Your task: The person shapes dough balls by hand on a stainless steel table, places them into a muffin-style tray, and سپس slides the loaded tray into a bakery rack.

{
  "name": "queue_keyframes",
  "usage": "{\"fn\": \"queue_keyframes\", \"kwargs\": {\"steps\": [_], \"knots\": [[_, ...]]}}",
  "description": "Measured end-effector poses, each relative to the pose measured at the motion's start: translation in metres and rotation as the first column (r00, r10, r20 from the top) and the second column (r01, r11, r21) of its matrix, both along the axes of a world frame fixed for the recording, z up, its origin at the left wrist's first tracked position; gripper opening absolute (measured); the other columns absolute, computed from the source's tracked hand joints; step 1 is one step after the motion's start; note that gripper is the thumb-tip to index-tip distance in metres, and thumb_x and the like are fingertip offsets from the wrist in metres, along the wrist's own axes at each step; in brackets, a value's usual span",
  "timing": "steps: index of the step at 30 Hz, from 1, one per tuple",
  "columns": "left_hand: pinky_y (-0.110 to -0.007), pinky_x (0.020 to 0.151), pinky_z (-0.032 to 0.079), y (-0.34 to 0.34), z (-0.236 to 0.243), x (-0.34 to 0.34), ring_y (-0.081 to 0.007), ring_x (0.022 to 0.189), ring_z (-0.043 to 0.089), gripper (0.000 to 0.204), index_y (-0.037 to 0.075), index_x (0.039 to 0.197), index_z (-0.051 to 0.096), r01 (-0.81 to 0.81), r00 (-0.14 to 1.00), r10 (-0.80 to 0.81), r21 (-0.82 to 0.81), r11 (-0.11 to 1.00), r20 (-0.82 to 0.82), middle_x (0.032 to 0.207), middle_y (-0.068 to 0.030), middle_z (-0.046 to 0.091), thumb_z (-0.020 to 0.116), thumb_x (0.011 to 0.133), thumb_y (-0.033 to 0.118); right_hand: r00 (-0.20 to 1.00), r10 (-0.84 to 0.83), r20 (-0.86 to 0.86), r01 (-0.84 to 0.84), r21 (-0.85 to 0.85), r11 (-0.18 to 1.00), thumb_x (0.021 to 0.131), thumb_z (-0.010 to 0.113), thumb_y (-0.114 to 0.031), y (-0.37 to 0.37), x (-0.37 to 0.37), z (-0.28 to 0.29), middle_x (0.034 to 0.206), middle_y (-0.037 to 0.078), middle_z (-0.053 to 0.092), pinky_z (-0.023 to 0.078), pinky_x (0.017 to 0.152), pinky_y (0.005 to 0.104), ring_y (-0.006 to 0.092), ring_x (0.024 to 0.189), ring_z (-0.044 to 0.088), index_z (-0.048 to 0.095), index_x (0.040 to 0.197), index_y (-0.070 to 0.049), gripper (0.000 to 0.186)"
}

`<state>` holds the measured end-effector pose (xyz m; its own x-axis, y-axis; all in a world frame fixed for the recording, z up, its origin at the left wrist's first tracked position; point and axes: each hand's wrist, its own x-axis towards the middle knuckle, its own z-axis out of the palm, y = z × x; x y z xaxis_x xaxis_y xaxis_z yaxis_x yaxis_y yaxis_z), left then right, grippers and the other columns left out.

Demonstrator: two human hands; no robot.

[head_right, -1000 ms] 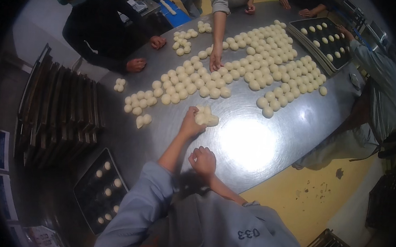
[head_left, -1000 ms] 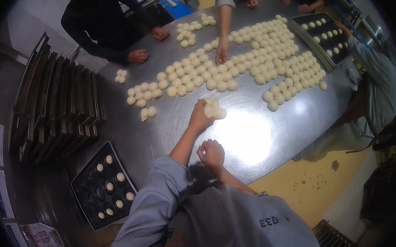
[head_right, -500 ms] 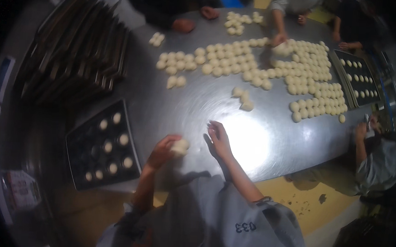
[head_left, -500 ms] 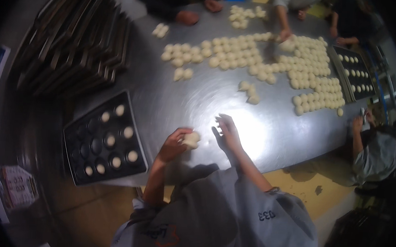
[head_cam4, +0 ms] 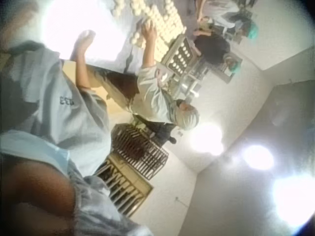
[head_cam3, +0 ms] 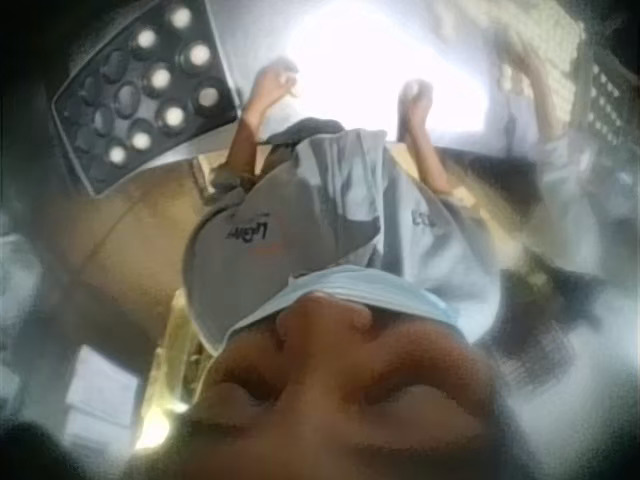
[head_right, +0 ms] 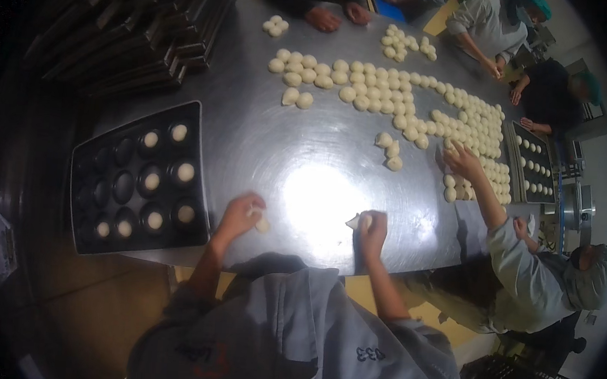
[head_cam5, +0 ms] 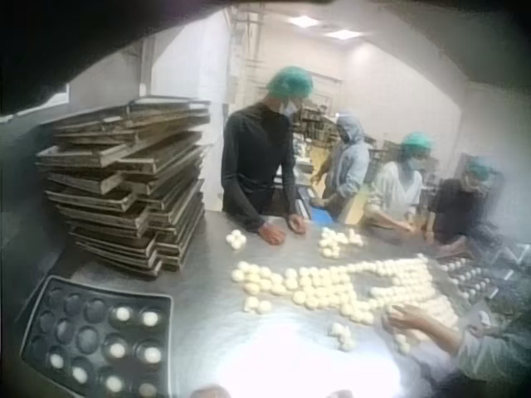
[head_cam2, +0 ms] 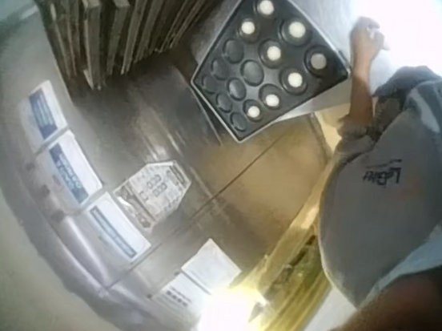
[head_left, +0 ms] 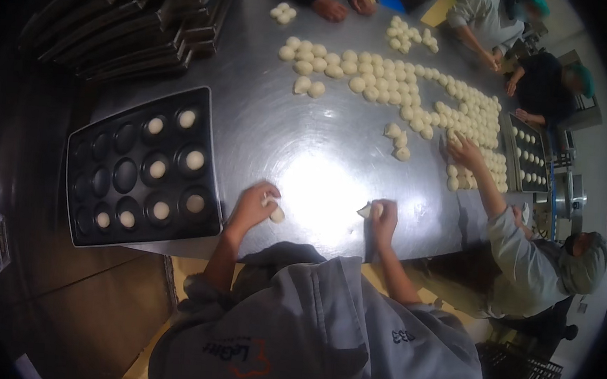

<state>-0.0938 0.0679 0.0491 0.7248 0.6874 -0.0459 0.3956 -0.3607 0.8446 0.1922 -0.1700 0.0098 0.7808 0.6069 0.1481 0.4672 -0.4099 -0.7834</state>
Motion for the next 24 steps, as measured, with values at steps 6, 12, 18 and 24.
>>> {"fn": "queue_keyframes", "kwargs": {"steps": [6,12,18,24], "knots": [[-0.050,0.115,0.036,-0.046,-0.014,0.077,-0.0319,0.123,0.059,0.023,0.013,0.092,0.072,0.098,0.978,-0.137,0.235,0.967,0.155,0.116,-0.0061,0.072,0.071,0.071,0.004,0.986,0.123,0.113,-0.123,-0.006,0.992,0.075,0.079,-0.020,0.076,-0.037,0.032,0.105,0.016,0.065,0.046,0.093,0.0466,0.0345,0.102,0.060,0.064,0.103,-0.005,0.035],[-0.048,0.091,0.054,-0.008,-0.019,0.019,-0.0300,0.103,0.070,0.019,0.006,0.080,0.073,0.218,0.966,-0.224,-0.058,0.974,-0.133,0.099,-0.0113,0.074,0.084,0.070,0.017,0.878,0.450,0.164,-0.357,-0.404,0.842,0.077,0.079,-0.017,-0.034,0.025,0.016,0.103,0.011,0.066,0.044,0.092,0.0437,0.0286,0.102,0.058,0.068,0.096,-0.010,0.023],[-0.046,0.096,0.051,-0.047,-0.028,0.106,-0.0275,0.105,0.068,0.011,0.011,0.084,0.073,0.185,0.978,-0.200,0.209,0.960,0.052,0.101,-0.0077,0.074,0.080,0.075,0.012,0.942,0.331,-0.046,-0.334,-0.166,0.928,0.076,0.078,-0.009,0.064,-0.023,0.017,0.093,0.009,0.067,0.049,0.086,0.0412,0.0252,0.098,0.064,0.068,0.087,-0.009,0.015],[-0.043,0.099,0.051,0.013,-0.029,0.070,-0.0268,0.094,0.068,0.019,0.011,0.090,0.073,0.149,0.986,-0.162,0.260,0.954,0.029,0.092,-0.0051,0.071,0.080,0.073,0.008,0.848,0.350,0.399,-0.187,-0.392,0.901,0.072,0.080,-0.012,0.014,0.065,0.032,0.085,0.007,0.064,0.045,0.084,0.0425,0.0256,0.089,0.061,0.064,0.084,-0.009,0.020]]}}
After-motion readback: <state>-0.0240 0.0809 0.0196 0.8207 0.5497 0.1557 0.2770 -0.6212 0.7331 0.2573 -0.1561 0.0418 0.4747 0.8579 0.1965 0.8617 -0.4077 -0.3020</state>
